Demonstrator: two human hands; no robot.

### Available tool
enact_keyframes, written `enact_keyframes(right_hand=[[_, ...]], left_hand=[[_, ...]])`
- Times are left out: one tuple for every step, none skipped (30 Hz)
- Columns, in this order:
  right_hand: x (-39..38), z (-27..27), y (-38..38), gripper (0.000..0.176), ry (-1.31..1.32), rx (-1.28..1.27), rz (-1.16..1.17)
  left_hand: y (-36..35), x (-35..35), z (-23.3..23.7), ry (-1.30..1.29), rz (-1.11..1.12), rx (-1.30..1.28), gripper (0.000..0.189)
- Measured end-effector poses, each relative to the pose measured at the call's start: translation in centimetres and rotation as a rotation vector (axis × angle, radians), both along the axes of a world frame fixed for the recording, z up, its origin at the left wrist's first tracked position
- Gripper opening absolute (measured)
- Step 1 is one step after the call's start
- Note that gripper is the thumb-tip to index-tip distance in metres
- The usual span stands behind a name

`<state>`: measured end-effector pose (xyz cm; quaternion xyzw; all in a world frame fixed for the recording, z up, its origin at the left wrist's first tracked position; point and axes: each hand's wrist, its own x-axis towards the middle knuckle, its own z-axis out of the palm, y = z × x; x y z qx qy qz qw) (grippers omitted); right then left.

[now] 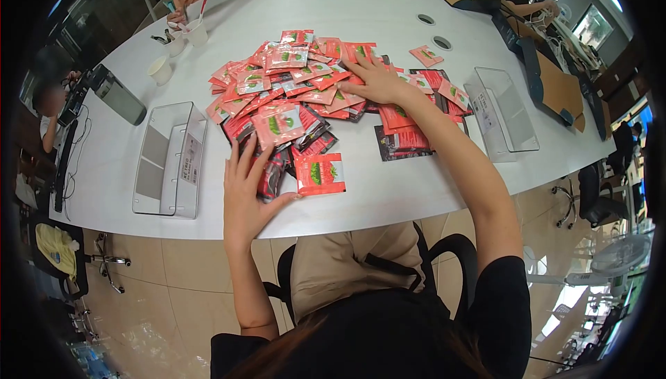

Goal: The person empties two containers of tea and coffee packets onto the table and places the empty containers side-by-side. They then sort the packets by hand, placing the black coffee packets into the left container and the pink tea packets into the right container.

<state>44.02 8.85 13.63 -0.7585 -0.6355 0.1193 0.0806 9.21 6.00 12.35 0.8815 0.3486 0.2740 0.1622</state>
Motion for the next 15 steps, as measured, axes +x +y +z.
enact_keyframes(right_hand=[[0.3,-0.1,0.4,0.090,-0.027,0.001,-0.016],[0.8,-0.1,0.9,0.088,-0.051,0.001,-0.033],[1.2,-0.3,1.0,0.087,-0.074,0.003,-0.052],[1.6,-0.2,0.6,0.088,-0.049,0.046,-0.059],[2.4,0.0,-0.2,0.089,-0.025,0.091,-0.067],[3.3,0.3,-1.1,0.090,-0.003,0.134,-0.074],[4.4,0.4,-2.6,0.090,0.004,0.162,-0.099],[5.6,0.5,-4.3,0.090,0.008,0.188,-0.120],[6.6,0.5,-5.9,0.090,0.113,0.181,-0.222],[7.1,0.5,-7.5,0.090,0.156,0.144,-0.315],[7.6,0.4,-9.2,0.089,0.197,0.109,-0.409],[7.5,0.3,-10.5,0.089,0.177,0.045,-0.496],[7.2,-1.0,-11.1,0.090,0.087,0.061,-0.511],[7.0,-2.8,-11.6,0.091,-0.005,0.078,-0.526],[7.4,-4.0,-11.8,0.091,-0.097,0.095,-0.539]], left_hand=[[-0.1,0.0,0.1,0.000,-0.022,-0.019,0.090],[-0.1,0.0,0.0,0.002,-0.018,-0.016,0.089],[0.0,0.0,-0.2,0.006,-0.016,-0.012,0.088],[0.1,0.1,-0.2,0.010,-0.016,-0.006,0.087],[0.0,0.1,-0.2,0.000,0.002,-0.015,0.081],[0.1,-0.1,-0.2,-0.012,0.013,-0.016,0.078],[0.2,-0.1,-0.4,-0.027,0.026,-0.019,0.075],[0.4,-0.1,-0.5,-0.045,0.042,-0.024,0.072],[0.4,0.0,-0.5,-0.056,0.071,-0.024,0.070],[0.4,0.0,-0.3,-0.069,0.104,-0.027,0.069],[0.3,0.1,-0.3,-0.082,0.138,-0.033,0.067],[0.2,0.2,-0.4,-0.092,0.162,-0.038,0.067],[0.3,0.2,-0.7,-0.102,0.187,-0.044,0.066],[0.5,0.1,-0.9,-0.112,0.210,-0.052,0.066],[0.7,0.0,-1.2,-0.095,0.209,-0.073,0.072]])
